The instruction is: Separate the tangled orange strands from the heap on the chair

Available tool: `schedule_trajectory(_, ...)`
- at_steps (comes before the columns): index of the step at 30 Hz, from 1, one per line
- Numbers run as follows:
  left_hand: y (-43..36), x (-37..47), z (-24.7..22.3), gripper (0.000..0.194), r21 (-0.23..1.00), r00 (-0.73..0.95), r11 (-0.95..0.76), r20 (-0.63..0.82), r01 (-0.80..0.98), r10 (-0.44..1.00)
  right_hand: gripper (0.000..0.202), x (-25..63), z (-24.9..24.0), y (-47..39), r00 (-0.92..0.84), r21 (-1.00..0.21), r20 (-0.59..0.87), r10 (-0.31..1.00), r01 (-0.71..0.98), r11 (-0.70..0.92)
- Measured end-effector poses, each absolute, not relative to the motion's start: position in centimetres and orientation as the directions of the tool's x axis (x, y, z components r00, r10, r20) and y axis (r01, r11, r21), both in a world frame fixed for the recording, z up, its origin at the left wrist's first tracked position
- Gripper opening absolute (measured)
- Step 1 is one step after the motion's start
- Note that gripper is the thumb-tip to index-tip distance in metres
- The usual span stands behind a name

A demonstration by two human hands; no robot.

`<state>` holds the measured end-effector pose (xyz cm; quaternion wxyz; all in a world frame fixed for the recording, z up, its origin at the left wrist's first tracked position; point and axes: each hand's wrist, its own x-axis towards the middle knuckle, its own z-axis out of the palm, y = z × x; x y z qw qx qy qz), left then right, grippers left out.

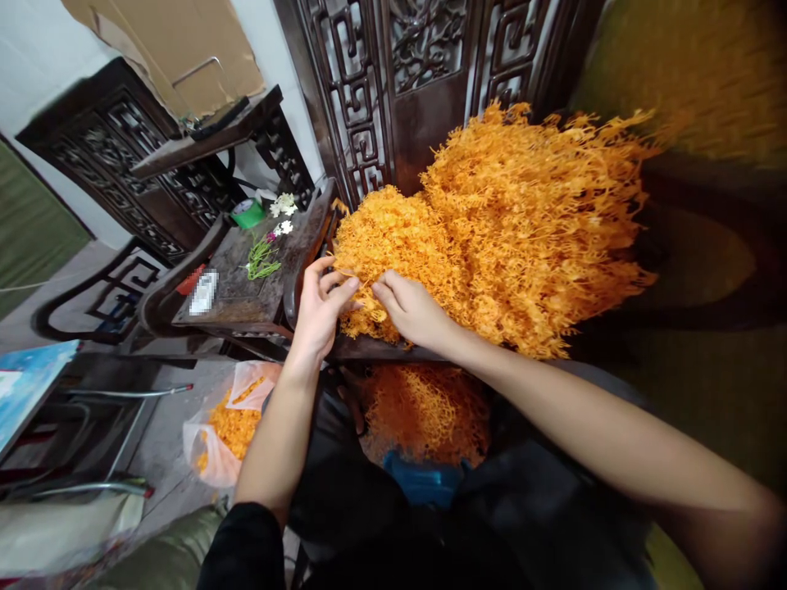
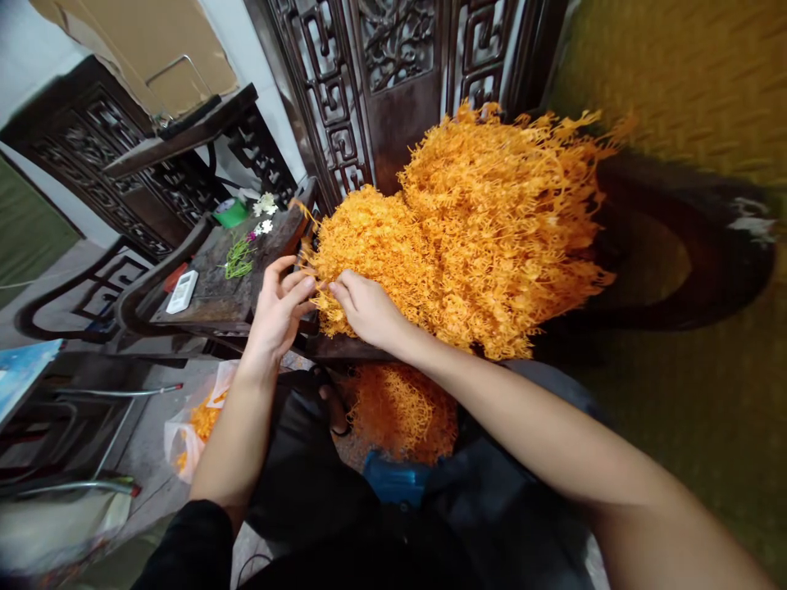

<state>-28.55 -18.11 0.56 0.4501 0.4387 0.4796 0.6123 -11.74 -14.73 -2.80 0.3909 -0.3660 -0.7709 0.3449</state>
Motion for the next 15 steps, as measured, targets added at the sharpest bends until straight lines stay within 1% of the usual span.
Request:
schedule_trajectory(3, -18.2, -27.9, 0.3, 0.062, 0.997, -0.111, -0.002, -0.007, -0.080, 0.994, 0.029, -11.7, -2.9, -14.9, -0.384, -0.776, 0.367, 0.847, 0.376, 0.506)
schedule_trajectory(5, -18.2, -27.5, -0.1, 0.056, 0.997, -0.082, 0.021, -0.027, -0.073, 0.996, 0.030, -11.6, -3.0, -14.9, -0.367, -0.767, 0.337, 0.867, 0.426, 0.479)
schedule_trajectory(9, -17.9, -27.2, -0.4, 0.044, 0.993, -0.069, 0.020, -0.029, -0.119, 0.997, 0.031, -11.3, -2.9, -15.0, -0.356, -0.747, 0.310, 0.881, 0.482, 0.458)
schedule_trajectory(11, -17.9, -27.1, -0.3, 0.043, 0.987, -0.037, 0.054, -0.060, -0.153, 0.997, 0.034, -11.1, -2.7, -14.9, -0.357, -0.736, 0.312, 0.881, 0.495, 0.461)
schedule_trajectory(15, -18.0, -27.1, -0.1, 0.048, 0.953, 0.057, 0.173, -0.164, -0.248, 0.985, 0.039, -10.8, -2.2, -14.8, -0.341, -0.741, 0.286, 0.896, 0.514, 0.432)
